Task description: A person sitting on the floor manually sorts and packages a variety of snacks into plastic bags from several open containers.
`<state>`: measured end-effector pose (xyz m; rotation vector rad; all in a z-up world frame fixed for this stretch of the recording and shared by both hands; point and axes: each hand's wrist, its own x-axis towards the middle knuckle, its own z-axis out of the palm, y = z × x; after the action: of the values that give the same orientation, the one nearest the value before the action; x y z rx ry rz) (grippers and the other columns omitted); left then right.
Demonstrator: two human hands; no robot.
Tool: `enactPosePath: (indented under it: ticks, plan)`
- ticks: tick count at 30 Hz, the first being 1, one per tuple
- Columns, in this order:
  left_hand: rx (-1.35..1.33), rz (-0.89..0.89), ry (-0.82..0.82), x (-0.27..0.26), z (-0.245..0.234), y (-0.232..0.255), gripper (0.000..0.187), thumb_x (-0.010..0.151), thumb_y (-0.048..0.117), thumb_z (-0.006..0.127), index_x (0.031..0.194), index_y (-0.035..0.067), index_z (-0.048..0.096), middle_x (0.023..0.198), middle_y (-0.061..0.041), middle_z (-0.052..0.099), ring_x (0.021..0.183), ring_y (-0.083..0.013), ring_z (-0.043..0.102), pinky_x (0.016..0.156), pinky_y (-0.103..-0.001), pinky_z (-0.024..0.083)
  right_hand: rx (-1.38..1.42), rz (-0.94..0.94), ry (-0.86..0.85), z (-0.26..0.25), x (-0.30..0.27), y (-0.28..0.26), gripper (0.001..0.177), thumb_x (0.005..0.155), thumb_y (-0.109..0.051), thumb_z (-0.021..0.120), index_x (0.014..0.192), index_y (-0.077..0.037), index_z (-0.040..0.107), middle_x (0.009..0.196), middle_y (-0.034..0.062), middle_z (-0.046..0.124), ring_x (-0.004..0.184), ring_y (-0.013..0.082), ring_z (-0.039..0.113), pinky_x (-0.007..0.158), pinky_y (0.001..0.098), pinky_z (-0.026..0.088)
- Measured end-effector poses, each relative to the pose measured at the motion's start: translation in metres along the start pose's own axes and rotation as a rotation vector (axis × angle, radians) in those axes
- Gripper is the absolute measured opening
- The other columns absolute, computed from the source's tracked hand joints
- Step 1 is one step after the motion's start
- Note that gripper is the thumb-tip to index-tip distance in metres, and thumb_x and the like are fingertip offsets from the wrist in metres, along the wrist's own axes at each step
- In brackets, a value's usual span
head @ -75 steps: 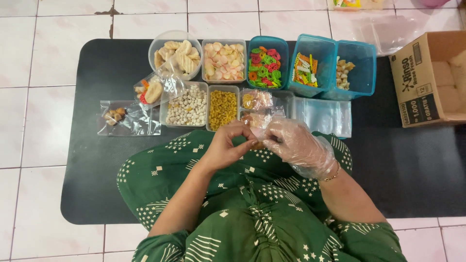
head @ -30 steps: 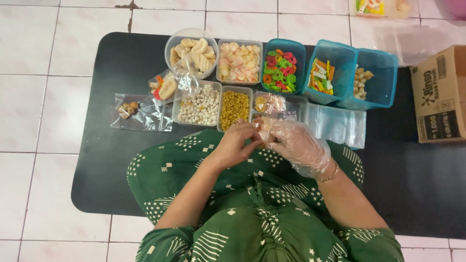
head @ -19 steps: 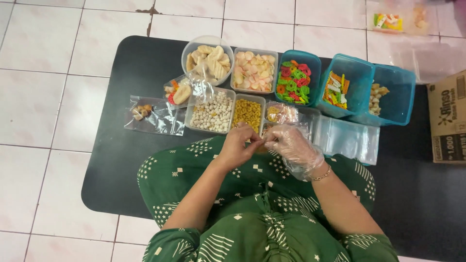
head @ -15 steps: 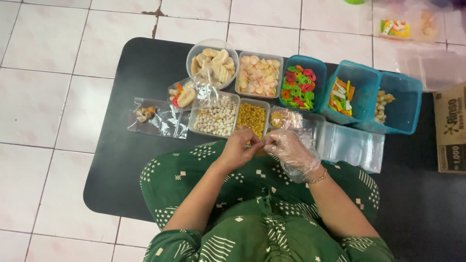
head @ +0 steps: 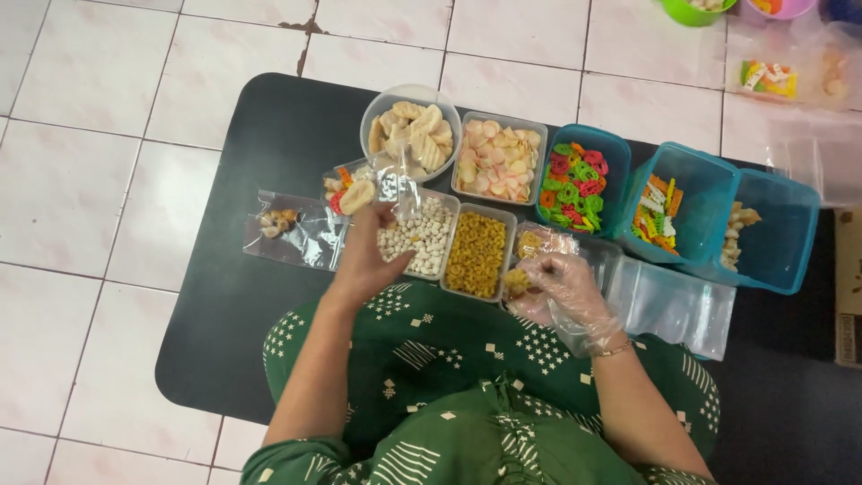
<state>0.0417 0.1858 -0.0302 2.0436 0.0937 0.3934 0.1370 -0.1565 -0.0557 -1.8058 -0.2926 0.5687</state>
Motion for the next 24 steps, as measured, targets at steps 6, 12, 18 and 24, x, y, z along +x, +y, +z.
enactPosePath:
  ticks: [6,12,18,24]
  plan:
    - [0.643,-0.224,-0.296,0.049,-0.034,-0.084,0.128,0.052,0.006,0.089,0.16,0.012,0.021,0.15,-0.024,0.03,0.131,-0.0585,0.041,0.116,-0.063,0.034,0.095,0.056,-0.001,-0.006,0.018,0.043,0.019,0.089,-0.011,0.076,0.088,0.007,0.07,0.081,0.0184,0.069,0.072,0.0226,0.071,0.064,0.035,0.063]
    - [0.755,-0.329,-0.474,0.094,-0.026,-0.137,0.149,0.044,0.024,0.098,0.165,0.021,0.011,0.166,-0.016,0.019,0.143,-0.0538,0.037,0.122,-0.065,0.024,0.063,0.037,0.011,-0.002,0.015,0.041,0.02,0.088,-0.01,0.078,0.083,0.008,0.069,0.077,0.0196,0.067,0.073,0.0223,0.067,0.062,0.0364,0.063]
    - [0.816,-0.334,-0.623,0.117,-0.016,-0.139,0.158,0.038,0.037,0.102,0.165,0.025,0.01,0.164,-0.011,0.028,0.14,-0.0514,0.043,0.122,-0.063,0.026,-0.093,0.047,-0.008,-0.008,0.021,0.063,0.017,0.086,-0.013,0.08,0.081,0.002,0.071,0.081,0.0171,0.073,0.077,0.0219,0.069,0.068,0.0368,0.058]
    - [0.811,-0.363,-0.608,0.126,-0.016,-0.15,0.16,0.034,0.044,0.103,0.165,0.026,0.014,0.157,-0.012,0.038,0.142,-0.0504,0.041,0.123,-0.061,0.024,-0.179,0.03,-0.03,0.007,0.027,0.043,0.018,0.085,-0.017,0.08,0.08,-0.001,0.073,0.083,0.017,0.075,0.081,0.0247,0.069,0.075,0.0378,0.055]
